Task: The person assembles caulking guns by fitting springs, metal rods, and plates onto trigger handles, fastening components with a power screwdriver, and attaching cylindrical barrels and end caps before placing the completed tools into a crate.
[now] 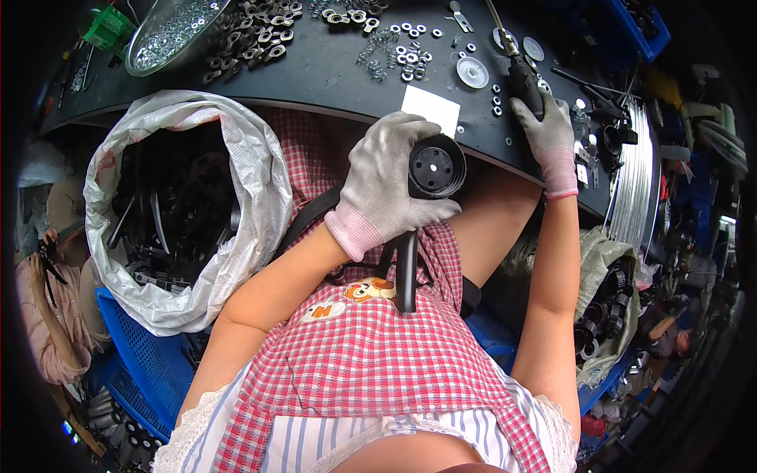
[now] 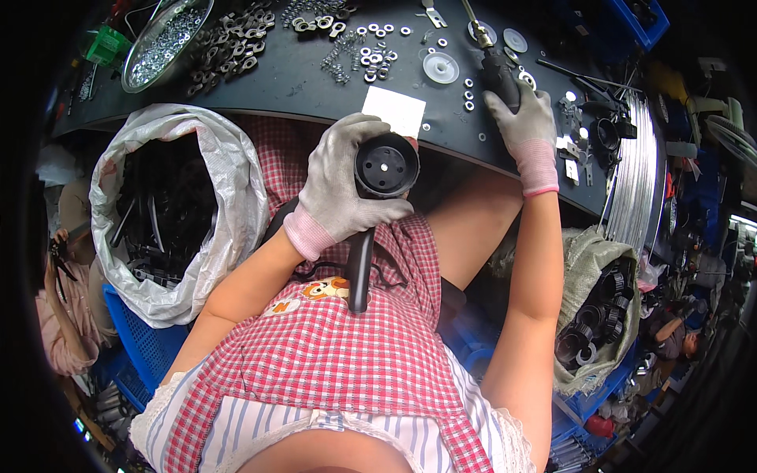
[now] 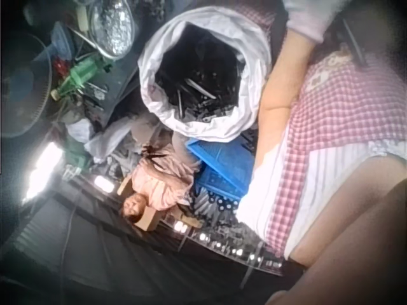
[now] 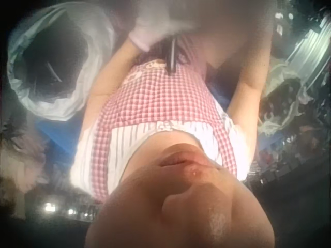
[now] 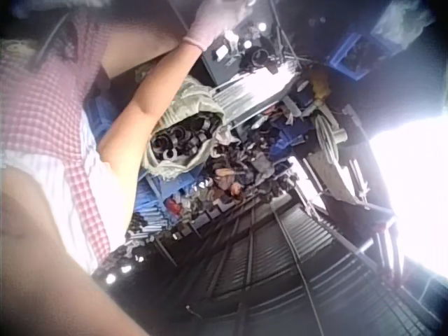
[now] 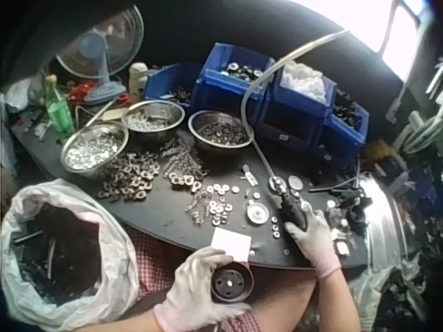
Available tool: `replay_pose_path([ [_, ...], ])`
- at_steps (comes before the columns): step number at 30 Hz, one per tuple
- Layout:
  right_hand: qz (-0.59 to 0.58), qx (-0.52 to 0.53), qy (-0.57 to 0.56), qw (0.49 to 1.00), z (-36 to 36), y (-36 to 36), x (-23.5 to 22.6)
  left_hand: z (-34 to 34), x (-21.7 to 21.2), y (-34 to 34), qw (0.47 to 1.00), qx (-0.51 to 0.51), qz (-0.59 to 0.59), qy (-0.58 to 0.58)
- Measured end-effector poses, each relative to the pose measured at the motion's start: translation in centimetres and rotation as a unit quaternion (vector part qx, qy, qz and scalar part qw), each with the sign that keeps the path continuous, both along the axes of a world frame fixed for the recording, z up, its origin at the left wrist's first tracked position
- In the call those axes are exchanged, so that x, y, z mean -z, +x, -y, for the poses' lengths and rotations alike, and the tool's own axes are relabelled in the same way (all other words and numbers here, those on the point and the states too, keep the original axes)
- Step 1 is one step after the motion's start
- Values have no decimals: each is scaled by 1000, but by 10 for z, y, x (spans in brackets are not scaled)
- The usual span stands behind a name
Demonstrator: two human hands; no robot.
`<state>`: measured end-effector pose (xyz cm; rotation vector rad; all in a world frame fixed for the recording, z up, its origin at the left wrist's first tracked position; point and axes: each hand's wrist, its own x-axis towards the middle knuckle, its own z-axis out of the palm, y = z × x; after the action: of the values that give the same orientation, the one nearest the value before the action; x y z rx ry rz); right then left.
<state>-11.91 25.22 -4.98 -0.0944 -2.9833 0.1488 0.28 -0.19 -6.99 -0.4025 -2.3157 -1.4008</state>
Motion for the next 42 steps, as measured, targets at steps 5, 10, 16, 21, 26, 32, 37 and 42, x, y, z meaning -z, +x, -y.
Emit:
replay_pose_path([
  [5, -18, -63, -89, 994, -8, -2, 0, -6, 4, -6, 998, -8, 11, 53],
  [10, 14, -120, -780, 613, 9, 27, -49, -3, 11, -6, 998, -14, -1, 56],
  [16, 68, -226, -921, 311, 44, 38, -72, -4, 14, -6, 999, 12, 2, 52],
  [21, 68, -299, -900, 309, 56, 40, -64, 0, 9, -5, 999, 16, 18, 26],
  [26, -45, -321, -867, 378, 66, 71, -62, -2, 11, -6, 999, 14, 16, 36],
  [32, -198, -229, -833, 464, 69, 98, -48, -1, 13, -6, 1000, 6, 9, 28],
  [37, -260, -206, -790, 516, 82, 108, -51, -3, 13, -4, 999, -6, 6, 31],
  [42, -80, -296, -708, 636, 91, 105, -74, -7, 13, -7, 998, 8, 9, 58],
])
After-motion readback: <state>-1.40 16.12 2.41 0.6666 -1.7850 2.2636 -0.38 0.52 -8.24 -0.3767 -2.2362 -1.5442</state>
